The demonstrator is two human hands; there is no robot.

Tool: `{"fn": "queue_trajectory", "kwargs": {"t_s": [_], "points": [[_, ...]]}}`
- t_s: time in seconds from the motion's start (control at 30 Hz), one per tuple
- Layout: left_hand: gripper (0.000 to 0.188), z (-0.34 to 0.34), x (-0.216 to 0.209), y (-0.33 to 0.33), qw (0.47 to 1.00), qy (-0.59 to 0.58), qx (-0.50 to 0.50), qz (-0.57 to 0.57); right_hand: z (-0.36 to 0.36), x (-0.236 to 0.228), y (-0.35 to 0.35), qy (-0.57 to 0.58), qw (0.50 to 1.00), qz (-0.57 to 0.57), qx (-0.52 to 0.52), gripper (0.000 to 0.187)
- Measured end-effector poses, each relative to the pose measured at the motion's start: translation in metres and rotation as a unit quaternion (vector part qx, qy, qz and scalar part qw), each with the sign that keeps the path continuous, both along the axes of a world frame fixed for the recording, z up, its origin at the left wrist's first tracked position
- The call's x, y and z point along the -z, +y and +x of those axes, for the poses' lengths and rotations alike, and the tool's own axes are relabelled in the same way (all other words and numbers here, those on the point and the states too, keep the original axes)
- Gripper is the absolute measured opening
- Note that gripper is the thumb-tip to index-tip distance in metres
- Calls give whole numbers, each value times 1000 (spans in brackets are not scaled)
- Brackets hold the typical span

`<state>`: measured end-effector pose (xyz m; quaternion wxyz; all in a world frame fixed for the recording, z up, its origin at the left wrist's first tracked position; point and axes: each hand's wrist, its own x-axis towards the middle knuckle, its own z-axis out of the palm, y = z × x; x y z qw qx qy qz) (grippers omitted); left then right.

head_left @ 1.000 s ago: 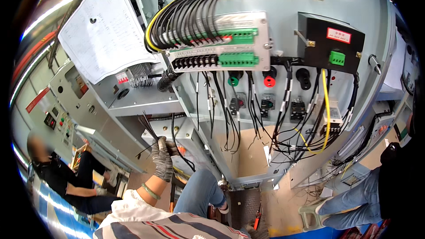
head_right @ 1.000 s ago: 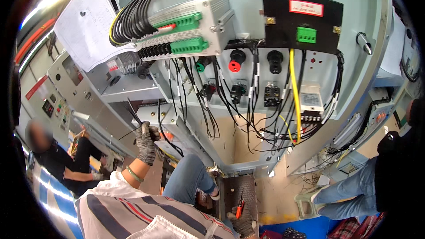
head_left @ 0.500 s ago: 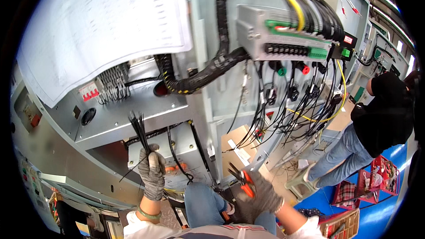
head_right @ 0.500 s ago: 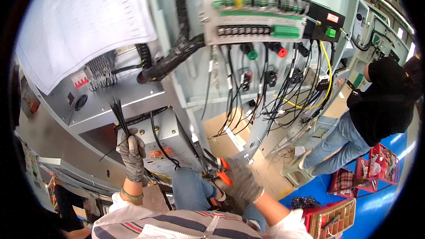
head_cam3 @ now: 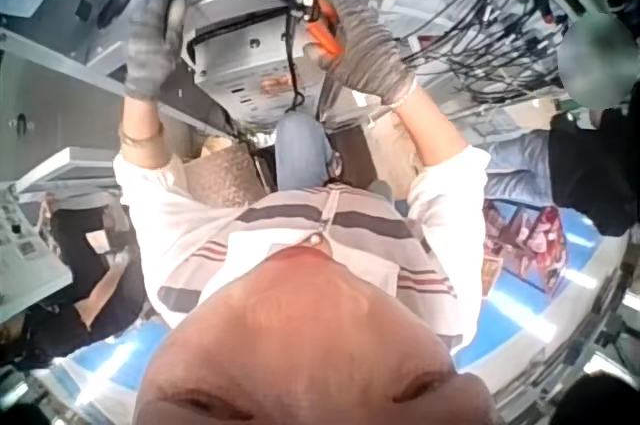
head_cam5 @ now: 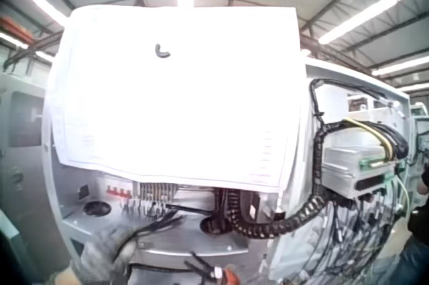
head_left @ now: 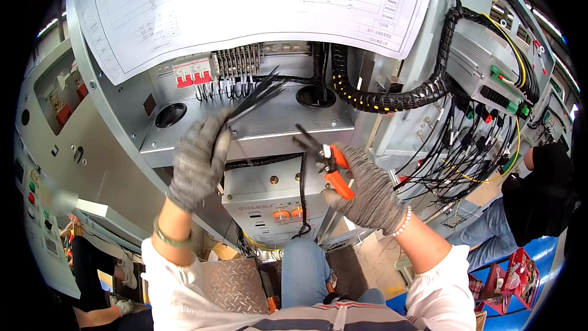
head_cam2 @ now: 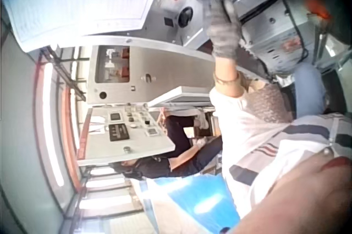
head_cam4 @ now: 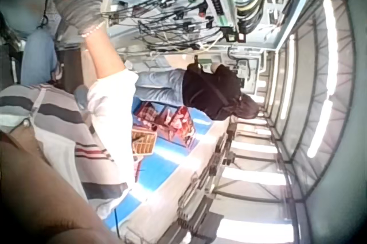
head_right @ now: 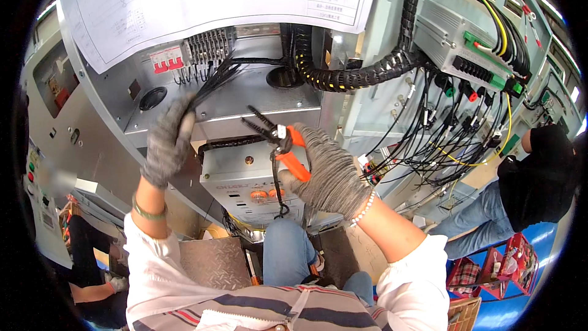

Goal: The person works inside an open electrical cabinet, using pliers to strip and cut wires and connecting them to terminal blocks. The person also reaches into a compartmentalized parts box to select small components.

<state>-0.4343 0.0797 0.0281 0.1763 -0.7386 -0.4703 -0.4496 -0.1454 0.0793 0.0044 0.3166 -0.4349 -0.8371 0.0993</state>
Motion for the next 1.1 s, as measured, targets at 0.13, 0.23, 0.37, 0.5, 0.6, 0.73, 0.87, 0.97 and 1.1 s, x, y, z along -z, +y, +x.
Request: {"fn": "queue_trajectory", "kwargs": {"t_s": [0.13,0.23,0.37,0.5,0.6,0.73,0.87,0.97,1.1], "points": [[29,-7,-24,40,976,158,-117,-91,2,-13,0,-14,999,29,14,71],[28,-12,-24,59,952,187,-170,-174,-10,-32,-3,-69,996,35,45,74],[29,-10,-26,58,941,222,-197,-162,-24,-44,8,-129,988,10,85,82],[33,-11,-32,56,937,193,-238,-165,-43,-51,32,-210,975,55,53,73],[40,-25,-27,51,981,95,-108,-127,-54,-59,40,-221,969,85,75,65],[37,-48,-16,62,992,40,-20,-118,-72,-71,68,-322,945,38,40,67],[28,-43,-12,62,997,49,-61,-15,-78,-59,88,-273,959,75,-9,69],[20,-39,-9,64,983,123,-134,25,-71,-52,78,-237,964,124,1,66],[18,-25,-15,58,977,174,-122,33,-54,-31,51,-160,963,219,-7,56]]}}
